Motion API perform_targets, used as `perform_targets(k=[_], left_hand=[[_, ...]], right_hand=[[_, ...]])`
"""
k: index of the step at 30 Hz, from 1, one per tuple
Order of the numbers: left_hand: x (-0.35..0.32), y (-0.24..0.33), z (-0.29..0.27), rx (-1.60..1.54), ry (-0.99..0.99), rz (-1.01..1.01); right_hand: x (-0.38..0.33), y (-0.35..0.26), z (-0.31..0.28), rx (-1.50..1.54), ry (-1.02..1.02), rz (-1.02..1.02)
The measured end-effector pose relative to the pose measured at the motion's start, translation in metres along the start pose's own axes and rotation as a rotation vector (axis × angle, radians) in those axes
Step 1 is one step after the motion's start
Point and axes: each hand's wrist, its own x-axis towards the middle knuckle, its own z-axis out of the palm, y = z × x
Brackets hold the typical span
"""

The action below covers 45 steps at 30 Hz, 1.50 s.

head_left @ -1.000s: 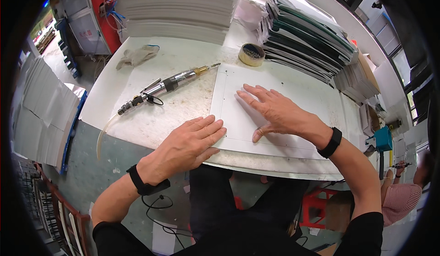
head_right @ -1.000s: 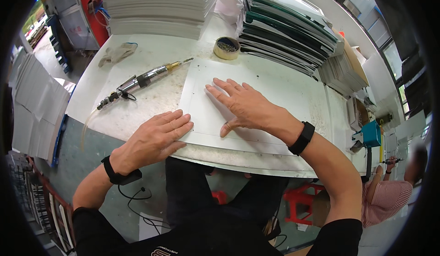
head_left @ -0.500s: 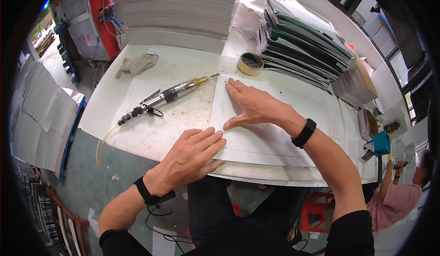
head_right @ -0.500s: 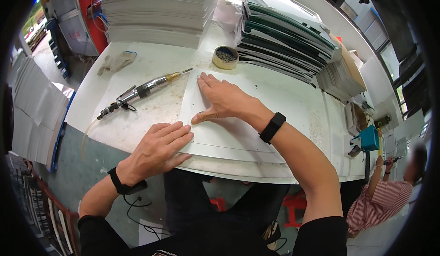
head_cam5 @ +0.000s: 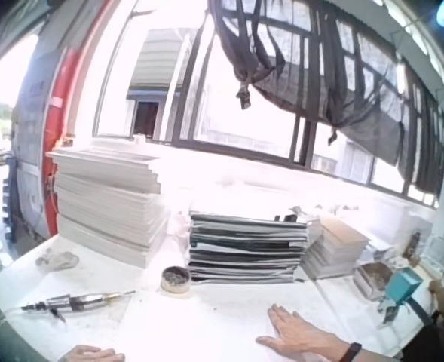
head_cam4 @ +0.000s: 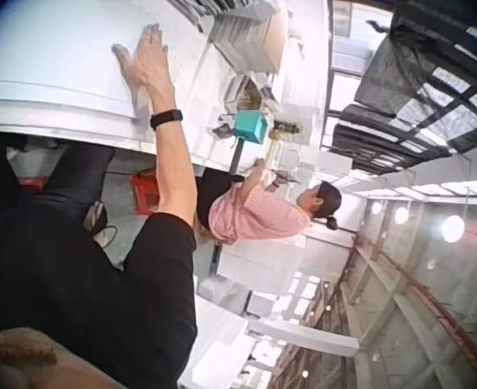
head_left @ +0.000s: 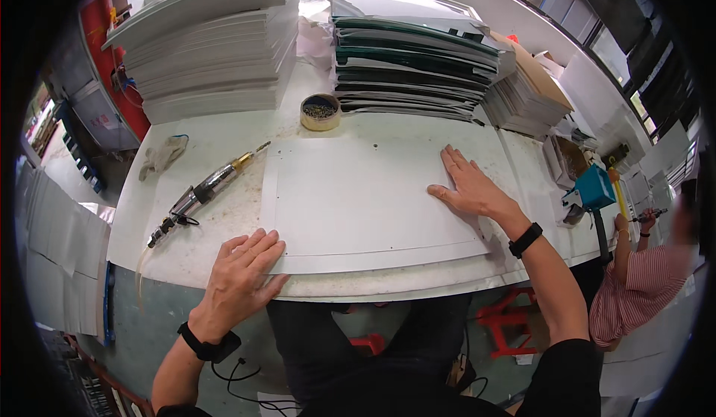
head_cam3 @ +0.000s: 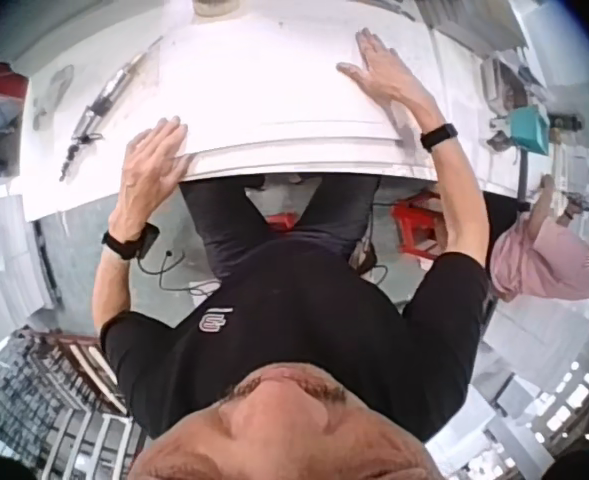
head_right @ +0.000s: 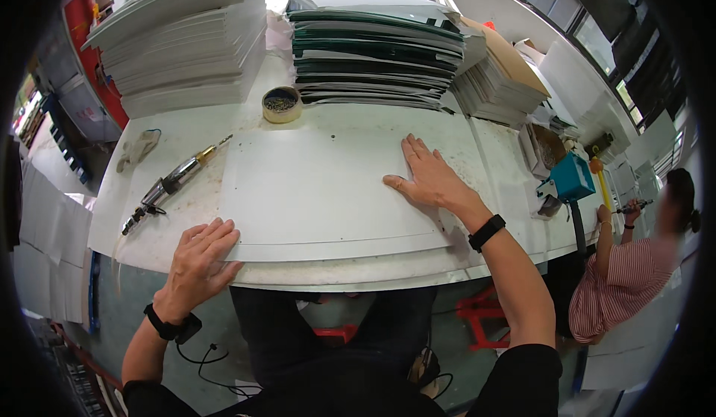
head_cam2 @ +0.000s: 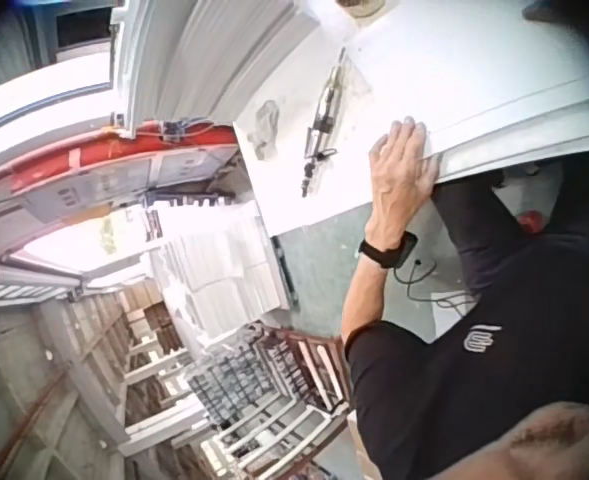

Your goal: The person uses a pneumatic screwdriver to drive screws into pre-drilled holes on white rectangular panels. They handle the panels one by one, securing them with multiple screws, and then stack the finished units. The person also handles black rectangular inserts and cardboard pieces during the assembly process.

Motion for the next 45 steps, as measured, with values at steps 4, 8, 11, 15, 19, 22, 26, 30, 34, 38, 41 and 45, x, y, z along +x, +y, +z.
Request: perform_targets(k=[4,8,11,15,19,22,26,30,34,38,41,45], left_hand=[[-0.003,0.004,-0.004,0.039,-0.018,-0.031],[-0.011,-0.011,-0.025,0.02,-0.014,-0.06],[-0.043,-0.05,-0.044,0.338,0.211,-0.272],[-0.105,-0.115,-0.068,0.29,0.276,-0.608],[-0.115,-0.126,-0.078,0.475,0.271,-0.481],[-0.114,-0.108,-0.095,0.469,0.255,-0.585],[-0.082,-0.066,-0.142,0.566,0.333,-0.324],[-0.077,-0.016,-0.188,0.692,0.335,-0.29],[-0.115,0.005,-0.245,0.726,0.594,-0.456],[-0.152,-0.02,-0.275,0.796,0.771,-0.616],[-0.137,-0.03,-0.284,0.596,0.809,-0.846],[-0.085,-0.023,-0.246,0.14,0.868,-0.672]], right_hand=[[-0.01,0.023,-0.001,0.027,-0.01,0.044],[-0.003,0.032,-0.039,-0.02,-0.244,0.227],[0.003,0.013,-0.061,-0.143,0.029,-0.041],[0.022,-0.102,-0.104,-0.034,0.174,-0.418],[0.069,-0.229,-0.089,0.032,0.153,-0.746],[0.093,-0.311,-0.045,0.067,0.293,-0.977],[0.104,-0.375,-0.01,0.291,0.494,-1.097],[0.104,-0.406,-0.013,0.537,0.429,-1.095],[0.096,-0.422,-0.033,0.908,0.524,-1.014],[0.099,-0.384,-0.091,1.293,0.606,-0.815],[0.085,-0.33,-0.135,1.353,0.643,-0.729],[0.071,-0.259,-0.167,1.537,0.699,-0.606]])
